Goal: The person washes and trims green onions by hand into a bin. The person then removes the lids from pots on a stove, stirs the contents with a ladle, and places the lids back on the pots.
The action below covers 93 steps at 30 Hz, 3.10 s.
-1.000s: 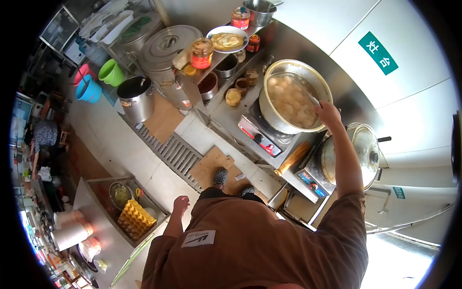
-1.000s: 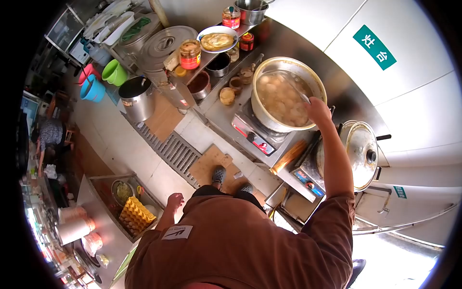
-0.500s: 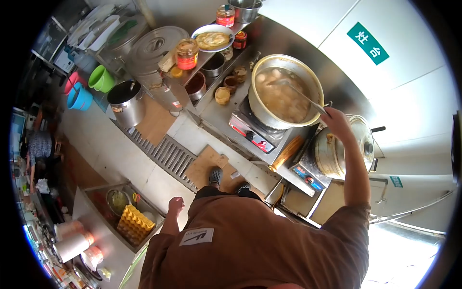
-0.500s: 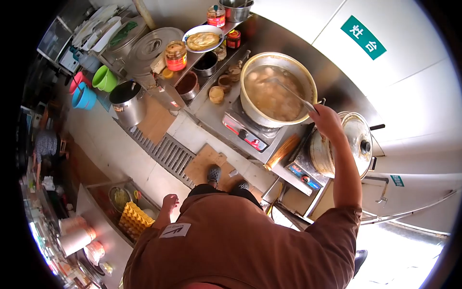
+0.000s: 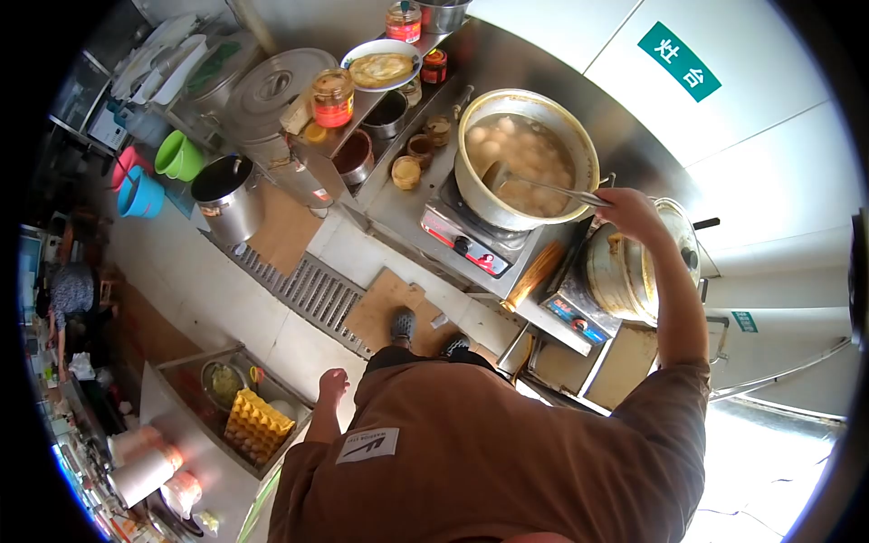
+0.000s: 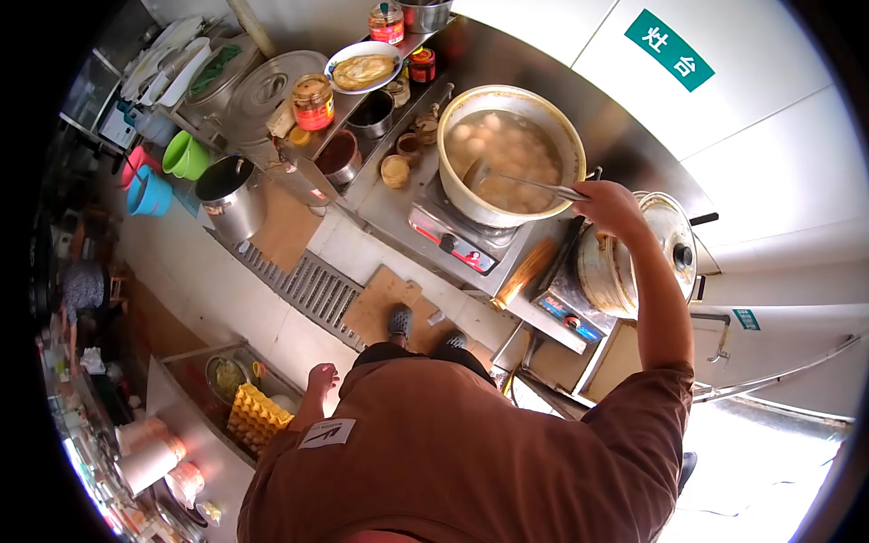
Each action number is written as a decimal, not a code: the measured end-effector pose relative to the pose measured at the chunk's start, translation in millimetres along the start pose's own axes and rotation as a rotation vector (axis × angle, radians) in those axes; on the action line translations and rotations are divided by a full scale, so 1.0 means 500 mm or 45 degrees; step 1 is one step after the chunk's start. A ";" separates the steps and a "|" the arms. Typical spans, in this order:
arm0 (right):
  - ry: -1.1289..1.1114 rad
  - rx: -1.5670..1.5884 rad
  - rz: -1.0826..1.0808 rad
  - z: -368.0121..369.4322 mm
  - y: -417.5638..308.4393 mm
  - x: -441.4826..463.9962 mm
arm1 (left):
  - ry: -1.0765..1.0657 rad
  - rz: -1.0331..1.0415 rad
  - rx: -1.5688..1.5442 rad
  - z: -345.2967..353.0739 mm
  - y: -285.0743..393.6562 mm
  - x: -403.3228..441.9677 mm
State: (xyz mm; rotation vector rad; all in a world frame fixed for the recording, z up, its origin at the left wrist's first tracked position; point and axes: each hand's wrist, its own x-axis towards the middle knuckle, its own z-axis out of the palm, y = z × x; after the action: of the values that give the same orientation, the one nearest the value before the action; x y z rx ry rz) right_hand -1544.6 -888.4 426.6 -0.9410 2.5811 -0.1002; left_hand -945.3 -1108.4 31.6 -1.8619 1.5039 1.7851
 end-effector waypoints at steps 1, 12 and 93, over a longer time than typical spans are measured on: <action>0.001 -0.001 0.006 -0.004 0.008 -0.005 | 0.019 -0.041 0.030 -0.001 -0.011 0.001; 0.092 0.095 -0.046 -0.022 0.062 -0.011 | 0.016 -0.027 -0.013 0.003 0.004 -0.007; 0.241 -0.100 -0.023 0.041 -0.046 0.261 | 0.012 0.081 -0.113 -0.001 0.030 -0.011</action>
State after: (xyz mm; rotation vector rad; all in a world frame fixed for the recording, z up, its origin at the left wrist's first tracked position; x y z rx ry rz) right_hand -1614.1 -987.3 368.4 -1.0285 2.7680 -0.0977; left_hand -954.8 -1113.1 43.9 -1.8856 1.5278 1.9033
